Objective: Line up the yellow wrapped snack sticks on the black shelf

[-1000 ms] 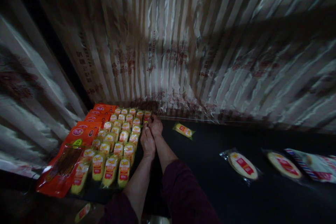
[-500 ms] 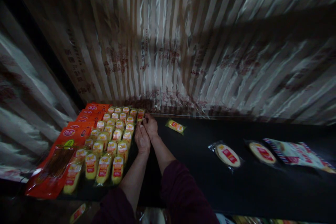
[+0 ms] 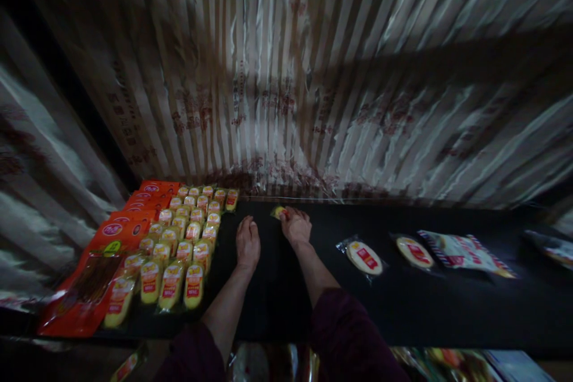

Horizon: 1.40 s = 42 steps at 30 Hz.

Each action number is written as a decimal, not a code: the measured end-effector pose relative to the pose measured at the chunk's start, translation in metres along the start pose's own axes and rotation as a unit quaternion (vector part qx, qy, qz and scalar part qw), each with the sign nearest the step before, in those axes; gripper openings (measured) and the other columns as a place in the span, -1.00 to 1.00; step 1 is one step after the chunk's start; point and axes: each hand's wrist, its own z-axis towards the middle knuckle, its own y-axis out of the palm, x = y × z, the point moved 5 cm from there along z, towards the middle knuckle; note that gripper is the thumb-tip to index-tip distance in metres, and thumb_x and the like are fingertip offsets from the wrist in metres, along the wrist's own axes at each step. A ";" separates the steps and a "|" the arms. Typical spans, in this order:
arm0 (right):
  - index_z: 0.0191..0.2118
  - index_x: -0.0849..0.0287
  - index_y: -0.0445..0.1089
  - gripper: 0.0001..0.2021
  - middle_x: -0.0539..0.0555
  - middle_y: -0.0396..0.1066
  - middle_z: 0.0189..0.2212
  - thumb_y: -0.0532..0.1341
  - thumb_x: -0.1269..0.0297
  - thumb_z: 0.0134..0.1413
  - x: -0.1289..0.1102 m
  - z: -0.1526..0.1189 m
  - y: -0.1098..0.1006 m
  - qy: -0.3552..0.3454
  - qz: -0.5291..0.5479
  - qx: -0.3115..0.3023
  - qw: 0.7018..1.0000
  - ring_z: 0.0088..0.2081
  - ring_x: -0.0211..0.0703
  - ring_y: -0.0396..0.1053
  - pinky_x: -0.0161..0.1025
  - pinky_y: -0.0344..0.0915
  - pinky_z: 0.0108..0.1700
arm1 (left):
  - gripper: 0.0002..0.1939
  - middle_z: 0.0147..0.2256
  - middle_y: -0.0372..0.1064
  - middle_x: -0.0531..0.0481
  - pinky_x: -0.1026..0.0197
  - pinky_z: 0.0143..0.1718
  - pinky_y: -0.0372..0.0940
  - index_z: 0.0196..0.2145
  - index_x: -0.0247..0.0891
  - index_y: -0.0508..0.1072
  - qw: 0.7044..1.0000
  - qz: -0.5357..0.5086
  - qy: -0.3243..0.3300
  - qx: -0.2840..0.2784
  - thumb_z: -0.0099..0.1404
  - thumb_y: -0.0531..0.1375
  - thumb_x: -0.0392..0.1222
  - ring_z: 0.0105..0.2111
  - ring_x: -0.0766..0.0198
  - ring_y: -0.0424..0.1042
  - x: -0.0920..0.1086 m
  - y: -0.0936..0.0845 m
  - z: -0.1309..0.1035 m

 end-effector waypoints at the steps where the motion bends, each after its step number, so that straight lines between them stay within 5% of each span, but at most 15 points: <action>1: -0.12 0.05 0.44 -0.73 0.12 0.44 -0.08 0.16 0.21 0.03 -0.001 -0.002 0.002 -0.021 0.012 -0.030 0.999 0.07 0.02 0.24 0.02 0.13 0.09 | -0.59 0.03 0.33 -0.28 0.06 0.15 0.11 -0.04 -0.39 0.38 1.000 -0.001 -0.010 -0.011 0.28 -0.09 -0.20 0.08 0.12 0.26 0.001 0.003 -0.004; 6: -0.19 0.00 0.46 -0.72 -0.04 0.48 -0.11 0.15 0.38 -0.05 -0.029 -0.027 0.002 -0.209 0.091 -0.181 0.957 0.15 -0.15 0.19 0.04 -0.11 0.26 | -0.55 0.15 0.19 -0.25 0.05 0.21 0.00 0.07 -0.37 0.30 0.998 0.003 -0.016 -0.068 0.26 -0.06 -0.21 0.18 0.13 0.13 0.011 0.004 -0.020; 9: -0.16 0.07 0.46 -0.64 0.04 0.40 0.00 0.12 0.46 -0.11 -0.035 -0.049 -0.003 -0.218 0.113 -0.225 0.943 0.20 -0.13 0.13 0.05 -0.08 0.26 | -0.59 0.10 0.26 -0.22 0.06 0.20 0.03 0.00 -0.35 0.37 0.993 0.024 -0.001 -0.119 0.23 -0.02 -0.27 0.15 0.13 0.17 0.018 -0.001 -0.039; 13: 0.10 0.10 0.27 -0.44 0.12 0.10 0.22 0.14 0.44 -0.13 -0.028 -0.078 -0.013 -0.137 0.140 -0.131 0.972 0.29 -0.07 -0.10 0.02 0.00 0.23 | -0.55 0.06 0.30 -0.20 0.08 0.16 0.11 -0.01 -0.28 0.39 0.994 0.044 -0.018 -0.103 0.16 -0.01 -0.41 0.11 0.16 0.23 0.023 -0.016 -0.077; 16: 0.12 0.16 0.23 -0.46 0.19 0.12 0.20 0.15 0.40 -0.08 -0.018 -0.103 -0.020 -0.041 0.140 -0.034 0.989 0.27 -0.02 -0.04 0.01 0.04 0.21 | -0.50 0.05 0.29 -0.24 0.06 0.15 0.12 0.01 -0.30 0.37 0.995 0.044 -0.006 -0.094 0.11 0.00 -0.46 0.11 0.13 0.22 0.027 -0.024 -0.106; 22: -0.09 0.16 0.39 -0.68 0.14 0.44 -0.08 0.06 0.37 0.03 -0.021 -0.155 -0.021 -0.017 0.196 -0.088 0.977 -0.06 -0.10 0.40 -0.13 0.27 0.06 | -0.59 0.06 0.29 -0.28 0.06 0.15 0.13 0.01 -0.36 0.36 0.997 -0.008 -0.024 -0.078 0.20 0.01 -0.33 0.10 0.12 0.25 0.029 -0.043 -0.137; 34: -0.13 0.18 0.38 -0.68 0.14 0.47 -0.16 0.09 0.30 -0.06 -0.030 -0.240 -0.042 0.030 0.310 -0.035 0.950 -0.13 -0.06 0.42 -0.06 0.29 0.00 | -0.64 -0.06 0.41 -0.16 0.18 0.03 0.23 -0.10 -0.31 0.40 0.963 -0.203 -0.174 -0.044 0.16 0.01 -0.39 -0.06 0.24 0.39 0.006 -0.085 -0.183; 42: -0.15 0.18 0.39 -0.64 0.17 0.47 -0.20 0.12 0.23 -0.15 -0.036 -0.269 -0.041 0.065 0.409 -0.010 0.910 -0.16 0.00 0.42 0.00 0.31 -0.03 | -0.68 -0.07 0.43 -0.11 0.16 0.01 0.24 -0.11 -0.24 0.43 0.963 -0.204 -0.170 -0.034 0.14 0.14 -0.29 -0.06 0.18 0.38 -0.011 -0.094 -0.198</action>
